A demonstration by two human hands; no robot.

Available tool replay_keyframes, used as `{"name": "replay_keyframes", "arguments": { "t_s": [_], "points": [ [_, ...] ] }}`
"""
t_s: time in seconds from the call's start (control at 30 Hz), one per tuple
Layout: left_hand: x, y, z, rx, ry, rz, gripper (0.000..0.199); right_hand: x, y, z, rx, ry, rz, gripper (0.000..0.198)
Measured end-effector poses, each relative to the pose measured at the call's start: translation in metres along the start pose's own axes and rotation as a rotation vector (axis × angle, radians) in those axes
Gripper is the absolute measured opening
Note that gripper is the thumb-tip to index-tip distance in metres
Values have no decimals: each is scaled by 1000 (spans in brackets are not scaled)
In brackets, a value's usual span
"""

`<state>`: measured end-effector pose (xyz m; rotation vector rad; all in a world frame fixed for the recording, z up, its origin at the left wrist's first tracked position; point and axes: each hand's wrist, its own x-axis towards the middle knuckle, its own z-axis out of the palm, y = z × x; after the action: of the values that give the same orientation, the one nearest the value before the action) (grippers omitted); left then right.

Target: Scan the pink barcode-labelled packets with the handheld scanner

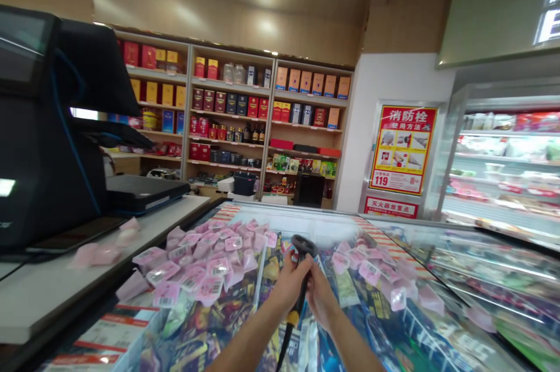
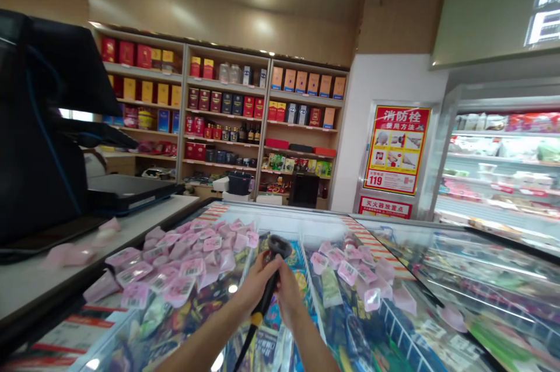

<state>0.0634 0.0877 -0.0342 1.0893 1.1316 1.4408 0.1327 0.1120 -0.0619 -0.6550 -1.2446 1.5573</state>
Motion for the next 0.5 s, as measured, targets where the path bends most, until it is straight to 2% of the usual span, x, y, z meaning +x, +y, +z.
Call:
{"name": "replay_keyframes", "arguments": {
  "t_s": [0.07,0.13,0.27,0.33,0.5],
  "points": [
    [2,1,-9,193,-4,67,49,-1,-2,2,40,54,-20,45],
    [5,5,-29,410,24,100,43,-1,-5,2,54,106,19,40],
    [16,9,-83,795,267,153,35,-6,-13,8,162,157,148,34],
    [21,7,-102,926,339,175,30,-9,-18,16,184,146,184,33],
    [31,-4,-115,1060,363,206,19,-17,-28,30,62,78,235,34]
  ]
}}
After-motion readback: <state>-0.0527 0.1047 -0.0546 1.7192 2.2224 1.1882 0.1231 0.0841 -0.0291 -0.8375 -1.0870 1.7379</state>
